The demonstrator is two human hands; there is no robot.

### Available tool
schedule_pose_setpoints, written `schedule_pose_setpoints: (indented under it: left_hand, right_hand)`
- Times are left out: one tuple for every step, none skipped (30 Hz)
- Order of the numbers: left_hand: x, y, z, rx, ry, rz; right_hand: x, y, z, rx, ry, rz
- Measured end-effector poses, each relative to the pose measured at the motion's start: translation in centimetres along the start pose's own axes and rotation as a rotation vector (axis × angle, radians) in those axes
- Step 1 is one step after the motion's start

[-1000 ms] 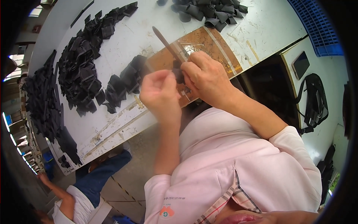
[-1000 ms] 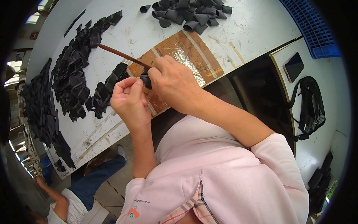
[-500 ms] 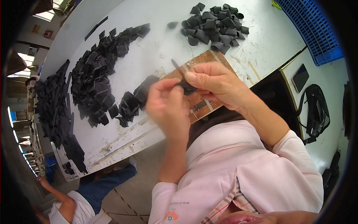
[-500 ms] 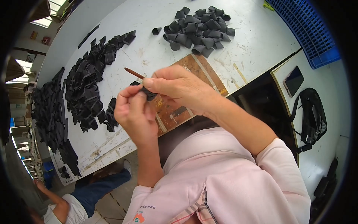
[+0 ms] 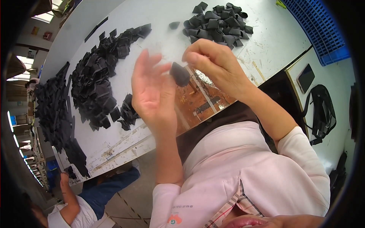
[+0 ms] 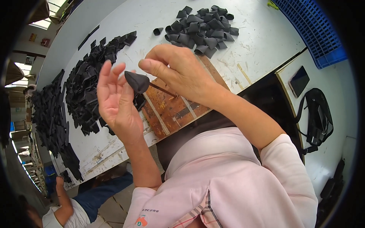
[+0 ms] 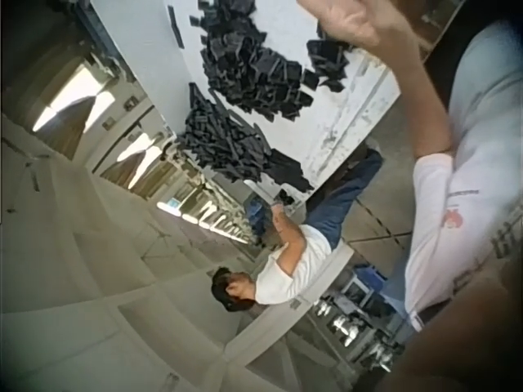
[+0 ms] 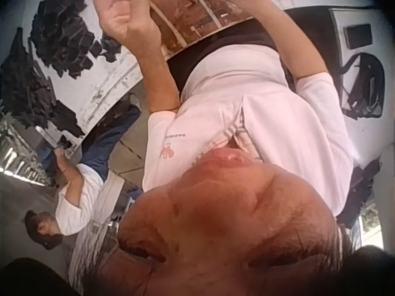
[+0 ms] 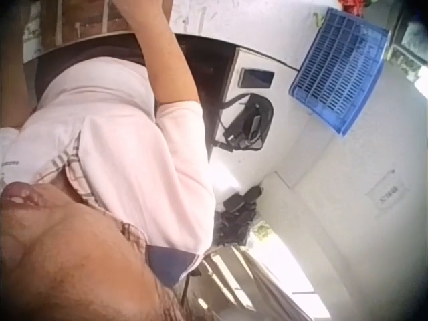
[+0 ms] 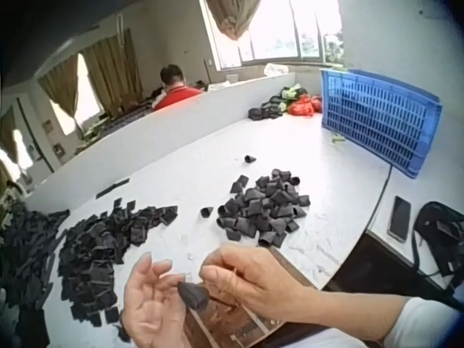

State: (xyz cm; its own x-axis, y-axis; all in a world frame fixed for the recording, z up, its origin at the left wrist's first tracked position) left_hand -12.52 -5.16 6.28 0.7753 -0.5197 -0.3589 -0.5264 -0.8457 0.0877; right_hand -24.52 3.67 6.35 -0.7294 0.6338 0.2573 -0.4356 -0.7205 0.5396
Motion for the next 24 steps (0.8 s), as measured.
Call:
schedule_pose_setpoints:
  left_hand:
    - [-1.4, -0.1, -1.6, -0.133, 0.127, 0.132]
    - [-2.8, -0.6, -3.0, -0.266, 0.253, 0.265]
    - [-3.2, -0.9, -3.3, -0.283, 0.337, 0.313]
    - [-3.3, -0.8, -3.1, -0.277, 0.335, 0.319]
    - [-2.7, -0.5, -3.0, -0.248, 0.257, 0.275]
    - [-2.2, -0.3, -2.8, -0.217, 0.179, 0.23]
    - [-1.8, -0.6, -2.8, -0.21, 0.078, 0.158]
    - [-2.0, -0.6, -2.5, -0.208, 0.079, 0.161]
    - [-1.0, -0.6, -2.6, -0.226, 0.016, 0.074]
    - [0.0, -0.7, -2.5, -0.244, -0.046, -0.016]
    - [0.1, -0.9, -2.7, -0.244, 0.025, -0.056]
    - [-0.1, -1.0, -2.7, -0.242, 0.027, -0.058]
    - [0.3, -0.7, -1.8, -0.141, -0.075, -0.078]
    - [0.6, -0.5, -0.8, -0.04, -0.177, -0.097]
    - [0.6, -0.4, -0.7, -0.059, -0.199, -0.057]
    - [0.8, -0.5, -0.5, -0.056, -0.198, -0.062]
    - [0.7, -0.9, -0.7, -0.089, -0.164, -0.065]
    - [0.7, -1.1, -0.9, -0.121, -0.13, -0.067]
    - [0.8, -1.1, -0.8, -0.121, -0.13, -0.072]
    - [0.8, -1.2, -0.9, -0.142, -0.12, -0.052]
    - [0.6, -1.3, -1.1, -0.164, -0.109, -0.031]
    - [0.7, -1.3, -1.2, -0.168, -0.109, -0.035]
    - [0.5, -1.1, -1.3, -0.156, -0.114, -0.009]
    - [0.3, -1.0, -1.3, -0.145, -0.12, 0.019]
  right_hand:
    - [0.8, -0.3, 1.3, 0.097, 0.005, -0.06]
    - [0.8, -0.5, 1.7, 0.091, 0.006, -0.061]
    - [0.8, -0.5, 3.7, 0.241, -0.097, -0.072]
    - [0.6, -0.7, 5.6, 0.392, -0.205, -0.087]
    - [0.3, -0.7, 5.9, 0.395, -0.217, -0.092]
    - [0.2, -0.7, 6.0, 0.39, -0.22, -0.095]
    - [-0.2, -0.6, 5.9, 0.361, -0.216, -0.058]
    - [-0.7, -0.5, 5.7, 0.332, -0.211, -0.021]
    - [-0.7, -0.3, 6.1, 0.351, -0.26, -0.048]
    - [-0.8, -0.1, 6.2, 0.348, -0.258, -0.048]
    - [-0.8, 0.0, 6.7, 0.388, -0.307, -0.062]
    - [-0.7, 0.1, 7.3, 0.428, -0.356, -0.074]
    - [-0.7, 0.2, 7.3, 0.429, -0.35, -0.071]
    - [-0.6, 0.3, 7.4, 0.441, -0.363, -0.061]
    - [-0.7, 0.4, 7.5, 0.452, -0.377, -0.051]
    - [-0.7, 0.3, 7.1, 0.449, -0.373, -0.048]
    - [-0.5, 0.1, 6.3, 0.415, -0.282, -0.056]
    - [-0.5, 0.0, 5.6, 0.38, -0.191, -0.065]
    - [-0.7, 0.0, 5.5, 0.379, -0.188, -0.062]
    - [-0.6, 0.0, 5.4, 0.371, -0.156, -0.077]
    - [-0.6, 0.0, 5.3, 0.364, -0.124, -0.093]
    - [-0.5, 0.0, 5.3, 0.368, -0.12, -0.089]
    - [-0.4, 0.2, 4.6, 0.317, -0.056, -0.059]
    - [-0.6, 0.3, 4.0, 0.267, 0.007, -0.03]
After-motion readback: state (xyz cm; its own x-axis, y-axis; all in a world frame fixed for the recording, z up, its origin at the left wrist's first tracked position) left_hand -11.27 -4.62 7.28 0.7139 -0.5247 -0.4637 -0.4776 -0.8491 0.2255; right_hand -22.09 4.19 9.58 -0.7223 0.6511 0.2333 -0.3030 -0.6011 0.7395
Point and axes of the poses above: each hand's wrist, its own y-axis towards the middle knuckle, its own x-axis out of the back of the hand, z = x × y, the point moved 10 cm from there along y, towards the middle knuckle, and after that the axes turned 12 degrees about x, right-handed, at the moved point
